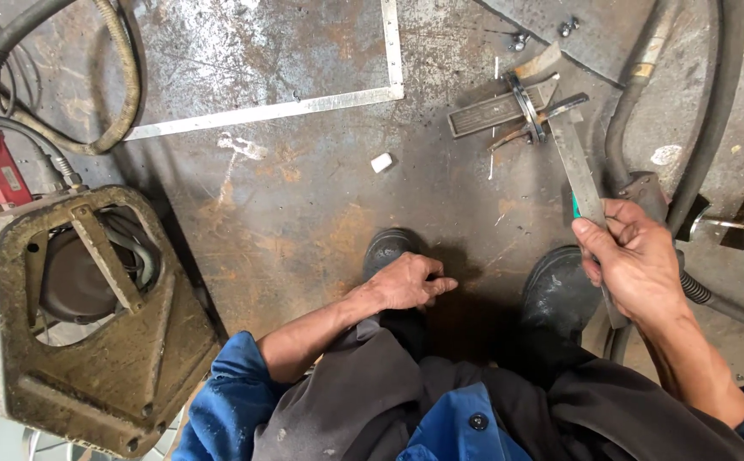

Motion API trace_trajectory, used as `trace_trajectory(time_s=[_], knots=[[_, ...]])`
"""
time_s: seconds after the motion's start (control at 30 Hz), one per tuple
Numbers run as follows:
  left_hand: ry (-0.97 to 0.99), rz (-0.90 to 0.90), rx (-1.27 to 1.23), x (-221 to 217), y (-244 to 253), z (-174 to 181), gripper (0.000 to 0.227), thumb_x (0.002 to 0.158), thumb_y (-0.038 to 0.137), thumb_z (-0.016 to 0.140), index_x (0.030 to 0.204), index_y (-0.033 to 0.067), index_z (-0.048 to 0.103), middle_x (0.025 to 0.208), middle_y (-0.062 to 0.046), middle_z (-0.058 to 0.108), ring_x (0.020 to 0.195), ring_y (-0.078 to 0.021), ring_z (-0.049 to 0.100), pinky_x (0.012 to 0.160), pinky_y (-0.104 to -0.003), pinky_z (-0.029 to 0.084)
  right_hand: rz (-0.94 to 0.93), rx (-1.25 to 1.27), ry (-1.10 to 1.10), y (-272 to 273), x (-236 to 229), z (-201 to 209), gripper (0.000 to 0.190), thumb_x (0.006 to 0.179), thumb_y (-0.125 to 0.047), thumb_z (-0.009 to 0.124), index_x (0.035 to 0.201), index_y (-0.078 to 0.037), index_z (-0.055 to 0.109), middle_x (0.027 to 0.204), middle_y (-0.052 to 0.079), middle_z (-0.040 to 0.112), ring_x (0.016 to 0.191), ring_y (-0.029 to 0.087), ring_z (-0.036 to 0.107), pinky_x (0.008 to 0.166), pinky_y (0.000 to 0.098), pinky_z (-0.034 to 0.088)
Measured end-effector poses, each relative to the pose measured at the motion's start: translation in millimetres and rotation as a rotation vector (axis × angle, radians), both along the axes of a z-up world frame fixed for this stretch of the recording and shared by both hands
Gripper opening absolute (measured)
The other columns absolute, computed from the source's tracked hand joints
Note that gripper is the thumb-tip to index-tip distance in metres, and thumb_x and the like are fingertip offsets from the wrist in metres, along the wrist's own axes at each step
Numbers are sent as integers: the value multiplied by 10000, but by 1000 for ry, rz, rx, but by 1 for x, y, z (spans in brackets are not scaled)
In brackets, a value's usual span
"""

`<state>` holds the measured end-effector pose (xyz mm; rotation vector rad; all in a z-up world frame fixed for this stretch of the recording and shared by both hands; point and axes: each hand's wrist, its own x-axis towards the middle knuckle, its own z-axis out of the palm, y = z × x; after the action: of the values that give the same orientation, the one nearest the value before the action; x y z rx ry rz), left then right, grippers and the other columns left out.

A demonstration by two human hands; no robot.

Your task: Welding a circular metal frame onto a flat metal surface and measuring alignments using a square ruler.

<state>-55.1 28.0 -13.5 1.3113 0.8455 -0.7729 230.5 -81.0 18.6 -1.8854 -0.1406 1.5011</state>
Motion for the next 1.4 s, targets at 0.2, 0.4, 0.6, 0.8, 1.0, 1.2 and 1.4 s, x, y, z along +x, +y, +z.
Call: trace_trajectory(time_s=[0.2, 0.4, 0.6, 0.8, 1.0, 1.2, 1.4], knots=[[5, -3, 4, 1, 1, 1, 439, 980, 445, 625, 949, 17, 717, 735, -121, 750, 660, -195, 757, 640, -378, 584, 22, 59, -12, 12, -2, 16, 309, 997, -83, 632, 1256, 69, 562, 750, 56, 585, 500, 100, 429, 430, 270, 351], [-3, -21, 15, 0, -2, -1, 436, 977, 452, 625, 954, 27, 721, 731, -124, 747, 657, -198, 752, 643, -379, 581, 69, -26, -48, 14, -7, -19, 355, 978, -101, 646, 1282, 62, 562, 750, 58, 575, 500, 111, 460, 405, 273, 345], [-19, 7, 13, -1, -1, -2, 446, 975, 451, 626, 947, 14, 711, 736, -128, 752, 643, -198, 756, 623, -374, 584, -7, -22, 25, 3, -7, -43, 380, 973, -129, 682, 1278, 58, 553, 748, 40, 570, 528, 86, 455, 405, 269, 346], [-4, -11, 5, -1, -2, -3, 457, 980, 464, 618, 961, 17, 716, 739, -134, 753, 646, -195, 756, 625, -370, 587, -12, 2, 41, 0, -9, -42, 386, 982, -133, 677, 1271, 91, 552, 737, 38, 560, 508, 94, 436, 411, 274, 341], [2, -25, 18, -1, -2, -4, 464, 977, 474, 618, 956, 23, 725, 755, -132, 759, 675, -197, 755, 644, -375, 581, 80, -61, -110, 3, -10, -26, 472, 970, -147, 692, 1353, 74, 525, 862, 94, 664, 530, 127, 500, 433, 283, 390], [6, -25, 24, -1, -1, -6, 454, 963, 470, 629, 957, 26, 722, 747, -132, 741, 687, -212, 751, 648, -395, 579, 314, 134, -519, -9, -9, -25, 457, 990, -170, 757, 1324, 108, 612, 1180, 231, 741, 1075, 223, 731, 869, 311, 569], [-31, -52, 53, -3, -1, -7, 469, 972, 477, 625, 924, 19, 718, 737, -146, 738, 691, -223, 746, 655, -403, 571, 355, 113, -543, -16, -13, -24, 442, 956, -187, 781, 1285, 78, 653, 1152, 233, 746, 1070, 222, 734, 867, 324, 565]])
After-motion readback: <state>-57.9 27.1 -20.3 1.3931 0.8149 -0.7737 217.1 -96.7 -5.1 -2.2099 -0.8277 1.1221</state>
